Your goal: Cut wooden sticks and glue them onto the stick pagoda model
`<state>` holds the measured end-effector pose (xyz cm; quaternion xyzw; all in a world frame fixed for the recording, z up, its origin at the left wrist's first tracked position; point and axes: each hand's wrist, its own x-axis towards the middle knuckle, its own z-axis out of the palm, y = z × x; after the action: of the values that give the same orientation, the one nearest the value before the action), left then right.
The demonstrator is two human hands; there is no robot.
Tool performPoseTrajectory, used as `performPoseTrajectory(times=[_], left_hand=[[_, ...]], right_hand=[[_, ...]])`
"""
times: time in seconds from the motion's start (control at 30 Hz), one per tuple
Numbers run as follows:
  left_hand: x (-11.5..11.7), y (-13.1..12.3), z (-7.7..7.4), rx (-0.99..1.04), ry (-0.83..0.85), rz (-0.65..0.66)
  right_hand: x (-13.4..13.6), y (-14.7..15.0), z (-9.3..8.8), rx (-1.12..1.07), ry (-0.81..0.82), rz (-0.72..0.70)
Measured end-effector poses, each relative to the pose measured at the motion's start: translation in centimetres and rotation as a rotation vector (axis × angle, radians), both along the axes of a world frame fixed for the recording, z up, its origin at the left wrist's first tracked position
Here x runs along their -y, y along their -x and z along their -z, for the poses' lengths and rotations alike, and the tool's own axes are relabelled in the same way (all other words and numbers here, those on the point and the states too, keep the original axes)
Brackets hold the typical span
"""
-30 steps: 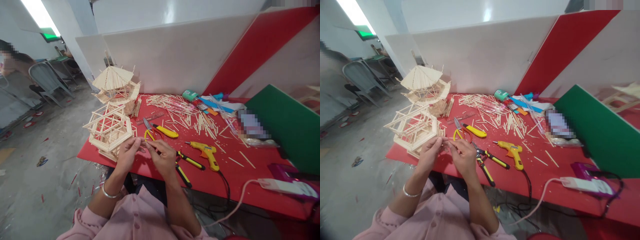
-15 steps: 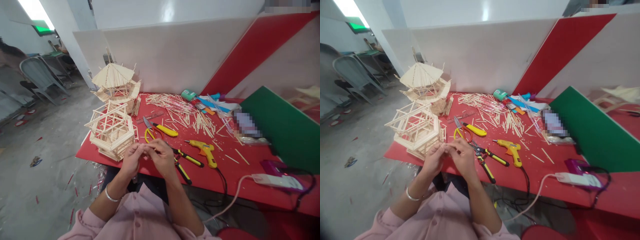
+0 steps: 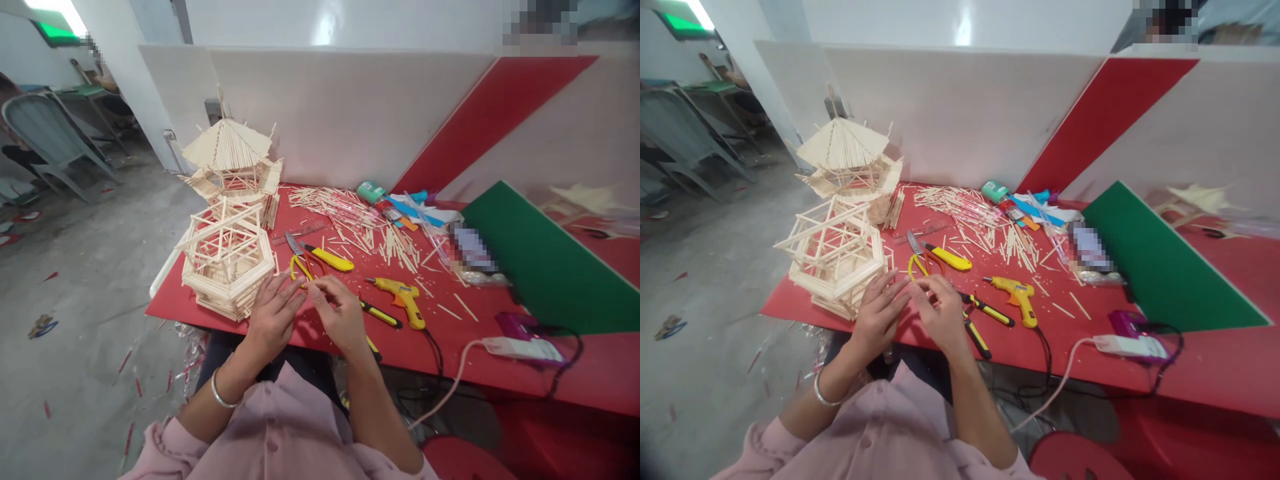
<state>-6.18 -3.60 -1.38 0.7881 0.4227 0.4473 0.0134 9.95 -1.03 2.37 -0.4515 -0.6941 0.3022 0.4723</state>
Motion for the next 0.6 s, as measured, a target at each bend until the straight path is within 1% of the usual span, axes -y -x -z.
performPoseTrajectory(times=[0.07,0.13,0.23,0.27,0.37,0.4,0.43,0.5,0.57,0.6], left_hand=[[0.1,0.2,0.2,-0.09,-0.008,-0.018],[0.3,0.3,0.3,-0.128,-0.014,-0.012],[0.6,0.6,0.5,-0.133,-0.03,0.007],[0.7,0.6,0.5,-0.137,-0.037,0.011],[0.9,0.7,0.6,-0.137,-0.078,0.037],[1.1,0.8,0.6,-0.116,-0.092,0.054],[1.2,0.9,0.6,-0.076,-0.107,0.072],[1.7,1.3,0.5,0.03,-0.122,0.079],[2.4,1.9,0.4,0.125,-0.132,0.039],[2.8,2.2,0.3,0.153,-0.136,0.015]], right_hand=[[0.0,0.3,-0.2,0.051,-0.077,-0.006],[-0.2,0.5,-0.1,0.085,-0.132,0.027],[-0.8,0.9,0.4,0.126,-0.138,0.114],[-1.0,1.0,0.6,0.134,-0.122,0.111],[-1.6,1.3,1.1,0.115,-0.023,-0.044],[-1.7,1.3,1.2,0.1,-0.007,-0.069],[-1.8,1.2,1.2,0.084,-0.016,-0.049],[-2.0,0.7,1.1,0.059,-0.083,0.095],[-2.1,0.0,0.9,0.049,-0.137,0.235],[-2.0,-0.4,0.8,0.047,-0.128,0.259]])
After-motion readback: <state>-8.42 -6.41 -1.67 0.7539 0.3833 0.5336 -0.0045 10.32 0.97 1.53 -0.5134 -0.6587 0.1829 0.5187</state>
